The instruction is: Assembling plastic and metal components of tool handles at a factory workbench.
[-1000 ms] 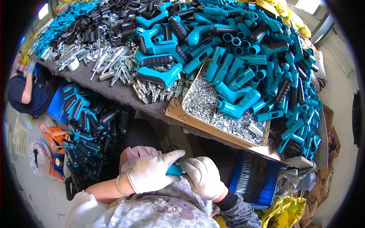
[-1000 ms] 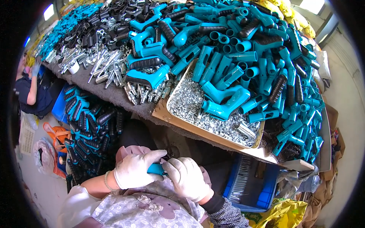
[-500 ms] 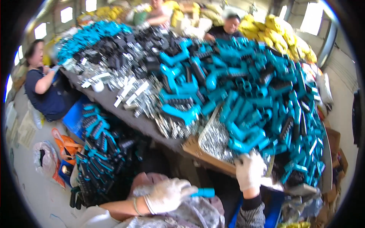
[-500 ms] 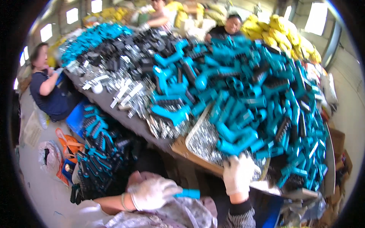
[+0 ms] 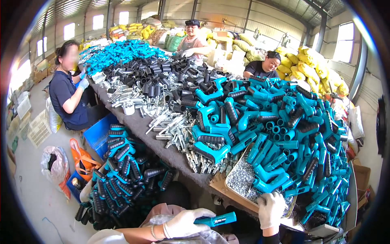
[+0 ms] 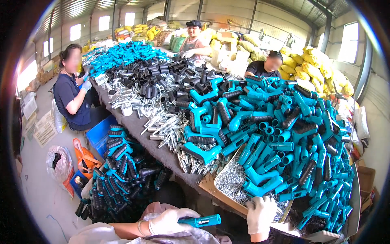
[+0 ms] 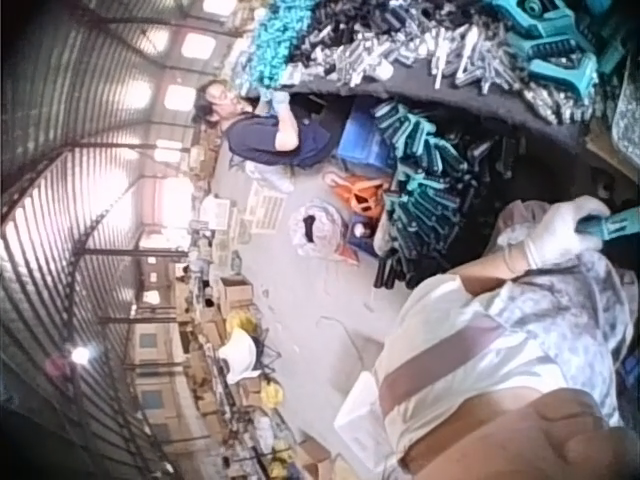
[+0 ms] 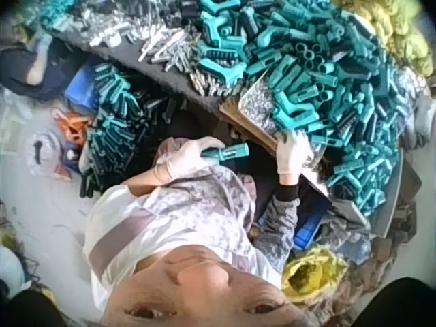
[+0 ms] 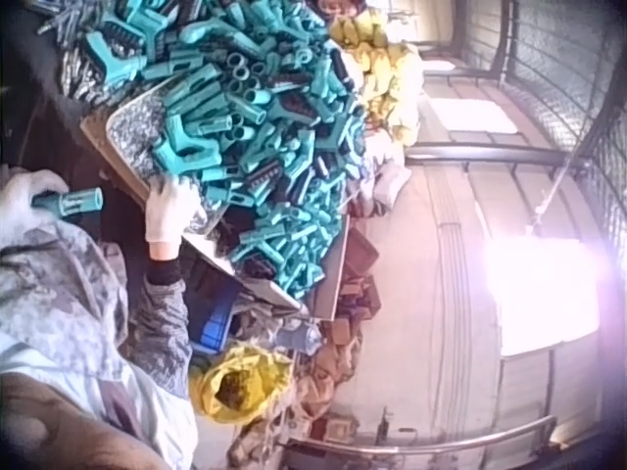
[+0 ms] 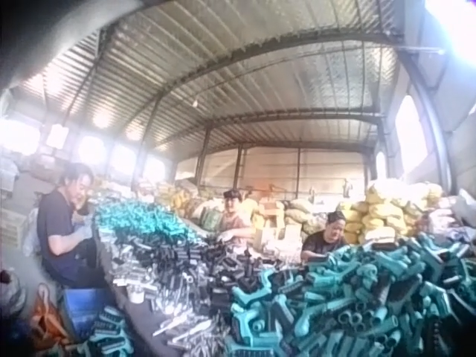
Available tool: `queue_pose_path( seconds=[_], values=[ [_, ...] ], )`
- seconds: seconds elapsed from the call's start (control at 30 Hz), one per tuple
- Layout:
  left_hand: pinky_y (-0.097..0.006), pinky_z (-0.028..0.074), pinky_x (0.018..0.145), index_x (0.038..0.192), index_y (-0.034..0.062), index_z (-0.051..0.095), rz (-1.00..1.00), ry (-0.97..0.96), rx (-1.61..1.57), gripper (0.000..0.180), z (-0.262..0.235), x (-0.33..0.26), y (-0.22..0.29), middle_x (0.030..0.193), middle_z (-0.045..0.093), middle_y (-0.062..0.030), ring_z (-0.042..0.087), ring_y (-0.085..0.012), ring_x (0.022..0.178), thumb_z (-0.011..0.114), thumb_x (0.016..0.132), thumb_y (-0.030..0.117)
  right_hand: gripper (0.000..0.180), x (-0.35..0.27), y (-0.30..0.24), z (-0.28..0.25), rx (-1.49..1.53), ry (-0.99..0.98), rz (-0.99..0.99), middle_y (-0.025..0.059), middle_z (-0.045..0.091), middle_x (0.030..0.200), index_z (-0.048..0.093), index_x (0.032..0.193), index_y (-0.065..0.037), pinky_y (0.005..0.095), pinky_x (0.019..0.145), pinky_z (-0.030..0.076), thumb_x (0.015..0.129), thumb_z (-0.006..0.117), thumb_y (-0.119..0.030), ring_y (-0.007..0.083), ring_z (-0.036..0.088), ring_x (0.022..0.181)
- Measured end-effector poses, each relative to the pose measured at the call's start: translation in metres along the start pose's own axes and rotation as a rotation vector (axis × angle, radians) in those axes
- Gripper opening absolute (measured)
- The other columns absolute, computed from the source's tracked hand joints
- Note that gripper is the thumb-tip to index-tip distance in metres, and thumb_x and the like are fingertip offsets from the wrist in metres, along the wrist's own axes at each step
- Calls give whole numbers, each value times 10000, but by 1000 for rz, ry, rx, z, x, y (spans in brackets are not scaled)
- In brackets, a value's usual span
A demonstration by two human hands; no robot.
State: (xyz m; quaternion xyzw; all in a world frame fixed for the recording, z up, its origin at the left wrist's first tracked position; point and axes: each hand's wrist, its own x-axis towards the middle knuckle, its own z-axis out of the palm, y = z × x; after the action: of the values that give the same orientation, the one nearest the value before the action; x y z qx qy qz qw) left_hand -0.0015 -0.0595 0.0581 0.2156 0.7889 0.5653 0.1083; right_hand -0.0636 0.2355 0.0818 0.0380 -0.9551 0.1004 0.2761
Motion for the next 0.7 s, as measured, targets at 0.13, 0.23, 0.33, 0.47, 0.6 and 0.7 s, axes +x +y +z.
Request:
queue_pose_path(
  seconds=[0.13, 0.23, 0.33, 0.47, 0.6, 0.7],
  values=[
    [-355, 531, 887, 1246, 74, 629, 10, 12, -46, 435, 3, 2, 7, 1086, 700, -148, 699, -283, 1008, 742, 836, 164, 107, 3, -3, 4, -29, -32, -30, 137, 633, 769, 676, 735, -76, 469, 733, 463, 769, 708, -172, 348, 602, 800],
    [-355, 520, 906, 1204, 38, 647, 6, 33, 39, 417, 1, 4, 9, 1098, 693, -161, 686, -279, 1037, 752, 820, 164, 133, 7, 1, 5, -13, -62, -87, 130, 614, 763, 639, 744, -87, 475, 704, 451, 831, 669, -182, 342, 594, 781],
    [-342, 516, 915, 1207, -24, 634, -162, 43, -92, 441, -6, 3, 21, 1116, 695, -147, 675, -219, 1017, 742, 815, 146, 133, 12, -5, 7, -15, -67, -103, 120, 606, 749, 645, 736, -97, 461, 691, 456, 824, 676, -191, 329, 591, 774],
    [-290, 522, 773, 1204, -74, 603, -271, 0, -546, 484, 5, 2, 4, 959, 683, -106, 652, -161, 834, 711, 825, 207, 92, 11, -9, -1, 0, -54, -124, 115, 643, 763, 734, 813, -112, 442, 712, 465, 788, 710, -197, 321, 616, 764],
    [-273, 505, 699, 1213, -81, 592, -335, -52, -515, 580, 6, 5, 26, 944, 672, -95, 634, -150, 777, 681, 810, 327, 131, 14, -3, 3, -43, -145, -118, 80, 643, 757, 692, 777, -127, 429, 704, 459, 825, 676, -248, 288, 614, 775],
    [-275, 509, 705, 1234, -76, 581, -329, -64, -589, 576, 12, 0, 15, 982, 667, -108, 631, -156, 806, 662, 828, 324, 115, 13, -6, 6, -20, -137, -152, 82, 639, 755, 669, 763, -121, 430, 709, 459, 822, 680, -219, 293, 610, 769]
  ],
)
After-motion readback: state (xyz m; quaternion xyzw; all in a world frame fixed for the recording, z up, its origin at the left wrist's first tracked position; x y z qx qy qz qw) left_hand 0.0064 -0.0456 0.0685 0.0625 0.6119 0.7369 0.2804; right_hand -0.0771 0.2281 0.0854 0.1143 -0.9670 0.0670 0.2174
